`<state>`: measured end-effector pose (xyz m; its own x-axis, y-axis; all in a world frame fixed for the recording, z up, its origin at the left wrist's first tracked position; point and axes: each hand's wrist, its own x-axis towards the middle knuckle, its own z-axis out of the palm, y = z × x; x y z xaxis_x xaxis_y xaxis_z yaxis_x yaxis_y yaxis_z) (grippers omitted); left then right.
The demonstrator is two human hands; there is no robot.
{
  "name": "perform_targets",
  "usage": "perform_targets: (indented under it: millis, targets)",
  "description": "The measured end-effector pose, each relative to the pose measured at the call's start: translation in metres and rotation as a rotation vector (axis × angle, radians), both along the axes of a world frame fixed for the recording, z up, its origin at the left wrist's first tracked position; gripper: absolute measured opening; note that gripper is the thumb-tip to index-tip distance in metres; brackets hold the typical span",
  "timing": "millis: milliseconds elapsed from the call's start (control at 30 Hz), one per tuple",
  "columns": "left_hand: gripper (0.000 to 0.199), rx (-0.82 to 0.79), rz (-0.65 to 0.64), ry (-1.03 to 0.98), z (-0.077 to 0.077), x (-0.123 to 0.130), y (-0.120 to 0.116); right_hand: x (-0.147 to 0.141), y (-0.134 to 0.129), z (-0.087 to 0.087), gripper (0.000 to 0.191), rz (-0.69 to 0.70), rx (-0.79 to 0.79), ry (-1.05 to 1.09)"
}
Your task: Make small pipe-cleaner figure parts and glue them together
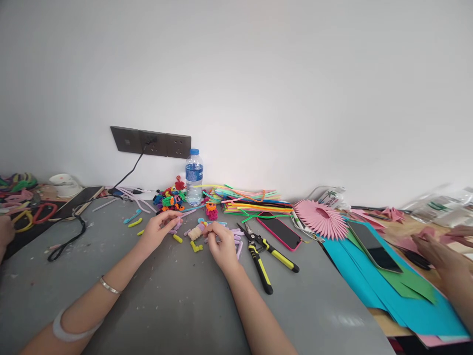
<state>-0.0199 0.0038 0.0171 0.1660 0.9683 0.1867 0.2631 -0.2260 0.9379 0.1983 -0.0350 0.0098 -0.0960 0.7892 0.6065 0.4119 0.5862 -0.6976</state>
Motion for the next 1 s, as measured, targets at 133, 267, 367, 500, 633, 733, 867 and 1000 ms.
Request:
perform_targets:
  millis: [133, 267, 367, 500, 633, 733, 867, 1000]
  targets:
    - [0.033, -0.114, -0.053, -0.159, -0.001, 0.003, -0.002, -0.001, 0.001, -0.001, 0.027, 0.017, -0.011, 0.005]
    - [0.032, -0.199, -0.133, -0.255, 0.003, 0.009, -0.010, -0.003, 0.000, -0.001, 0.018, 0.078, -0.013, 0.001]
    - [0.030, -0.249, -0.190, -0.315, 0.008, 0.014, -0.017, -0.004, 0.000, -0.002, 0.028, 0.166, -0.018, -0.018]
    - [0.032, -0.277, -0.254, -0.350, 0.011, 0.018, -0.022, -0.006, 0.000, -0.003, 0.036, 0.255, -0.032, -0.032]
    - [0.028, -0.289, -0.314, -0.322, 0.009, 0.022, -0.023, -0.008, -0.002, 0.000, 0.026, 0.261, -0.018, -0.060]
    - [0.026, -0.308, -0.328, -0.325, 0.009, 0.023, -0.024, -0.009, -0.003, 0.003, 0.016, 0.253, 0.000, -0.089]
    - [0.026, -0.326, -0.333, -0.331, 0.011, 0.022, -0.025, -0.008, -0.003, 0.002, 0.017, 0.239, 0.008, -0.072]
    - [0.029, -0.366, -0.343, -0.332, 0.010, 0.021, -0.026, -0.007, -0.002, 0.001, 0.019, 0.205, 0.062, -0.074]
